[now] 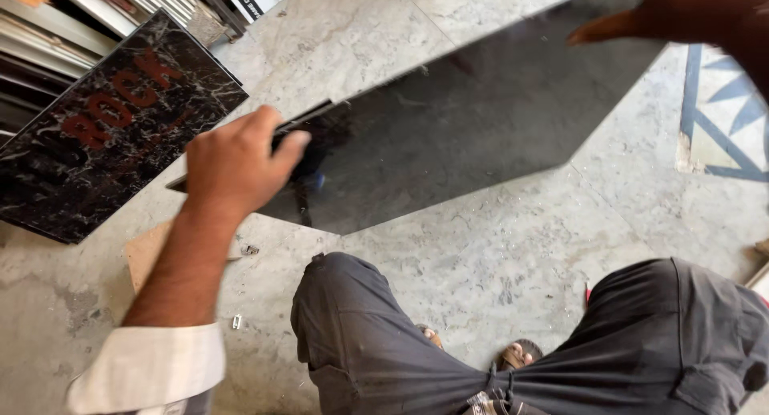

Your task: The person measures a dark marble-patterned tile with a tape measure and marks it with a red marker. They then use a long straight edge to draw a straight line across the tile. Finally, they score the tile along the line with a utility knife and snap it into two pieces.

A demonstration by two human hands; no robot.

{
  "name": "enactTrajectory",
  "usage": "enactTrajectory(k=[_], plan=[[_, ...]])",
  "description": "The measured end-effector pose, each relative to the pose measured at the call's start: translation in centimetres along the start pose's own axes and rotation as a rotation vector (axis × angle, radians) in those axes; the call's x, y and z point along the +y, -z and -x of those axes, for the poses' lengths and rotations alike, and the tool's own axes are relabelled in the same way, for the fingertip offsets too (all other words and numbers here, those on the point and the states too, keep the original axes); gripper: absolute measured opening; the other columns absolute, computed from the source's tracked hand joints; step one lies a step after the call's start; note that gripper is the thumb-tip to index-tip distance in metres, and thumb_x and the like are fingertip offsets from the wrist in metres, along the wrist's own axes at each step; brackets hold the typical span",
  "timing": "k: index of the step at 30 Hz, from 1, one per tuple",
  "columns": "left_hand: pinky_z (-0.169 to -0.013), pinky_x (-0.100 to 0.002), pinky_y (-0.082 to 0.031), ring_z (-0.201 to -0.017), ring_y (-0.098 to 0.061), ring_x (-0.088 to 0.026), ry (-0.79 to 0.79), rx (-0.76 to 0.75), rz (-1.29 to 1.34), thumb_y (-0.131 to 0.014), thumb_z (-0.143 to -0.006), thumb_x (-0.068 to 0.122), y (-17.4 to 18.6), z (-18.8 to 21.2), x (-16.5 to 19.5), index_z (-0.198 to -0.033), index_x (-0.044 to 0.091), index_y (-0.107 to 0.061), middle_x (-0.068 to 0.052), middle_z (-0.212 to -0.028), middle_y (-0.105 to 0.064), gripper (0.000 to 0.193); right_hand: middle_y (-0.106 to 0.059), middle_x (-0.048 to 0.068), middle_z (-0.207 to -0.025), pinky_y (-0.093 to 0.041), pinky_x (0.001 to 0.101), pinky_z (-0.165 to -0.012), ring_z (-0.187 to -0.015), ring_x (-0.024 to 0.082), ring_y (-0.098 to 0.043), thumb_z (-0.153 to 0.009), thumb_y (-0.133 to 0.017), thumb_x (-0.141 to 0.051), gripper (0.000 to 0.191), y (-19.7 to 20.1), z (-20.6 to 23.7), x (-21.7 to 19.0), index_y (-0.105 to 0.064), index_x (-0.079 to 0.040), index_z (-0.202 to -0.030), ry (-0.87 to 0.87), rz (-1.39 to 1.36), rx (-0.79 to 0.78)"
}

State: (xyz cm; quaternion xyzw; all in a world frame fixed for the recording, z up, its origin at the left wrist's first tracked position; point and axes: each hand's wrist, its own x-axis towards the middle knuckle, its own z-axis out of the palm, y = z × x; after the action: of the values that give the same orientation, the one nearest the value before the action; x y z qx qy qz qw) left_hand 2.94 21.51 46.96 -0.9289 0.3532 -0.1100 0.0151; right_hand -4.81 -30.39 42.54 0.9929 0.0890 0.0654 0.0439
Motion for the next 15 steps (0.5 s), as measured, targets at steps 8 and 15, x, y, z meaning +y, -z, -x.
enactTrajectory(k=[8,15], plan=[[-0.037,-0.031,-0.042,-0.041,-0.056,-0.014,0.073,0.122,-0.031,-0.060,-0.081,0.084,-2.7,-7.9,10.2,-0.068,0.014,-0.067,-0.002,-0.051,-0.059,0.071,-0.070,0.004,-0.066,-0.053,0.0411,-0.076,-0.071,0.025,-0.070,-0.086,-0.073,-0.078,0.064,5.2,-0.8,-10.3,-0.077,-0.017,-0.106,-0.010,0.186,0.101],[-0.033,-0.031,-0.043,-0.039,-0.062,-0.015,0.161,0.186,-0.019,-0.068,-0.080,0.079,-2.6,-8.1,10.9,-0.068,0.013,-0.072,-0.004,-0.048,-0.061,0.067,-0.070,0.011,-0.067,-0.050,0.0448,-0.056,-0.058,0.031,-0.069,-0.082,-0.077,-0.071,0.061,6.8,-0.3,-13.3,-0.073,-0.012,-0.098,-0.232,0.096,0.056]])
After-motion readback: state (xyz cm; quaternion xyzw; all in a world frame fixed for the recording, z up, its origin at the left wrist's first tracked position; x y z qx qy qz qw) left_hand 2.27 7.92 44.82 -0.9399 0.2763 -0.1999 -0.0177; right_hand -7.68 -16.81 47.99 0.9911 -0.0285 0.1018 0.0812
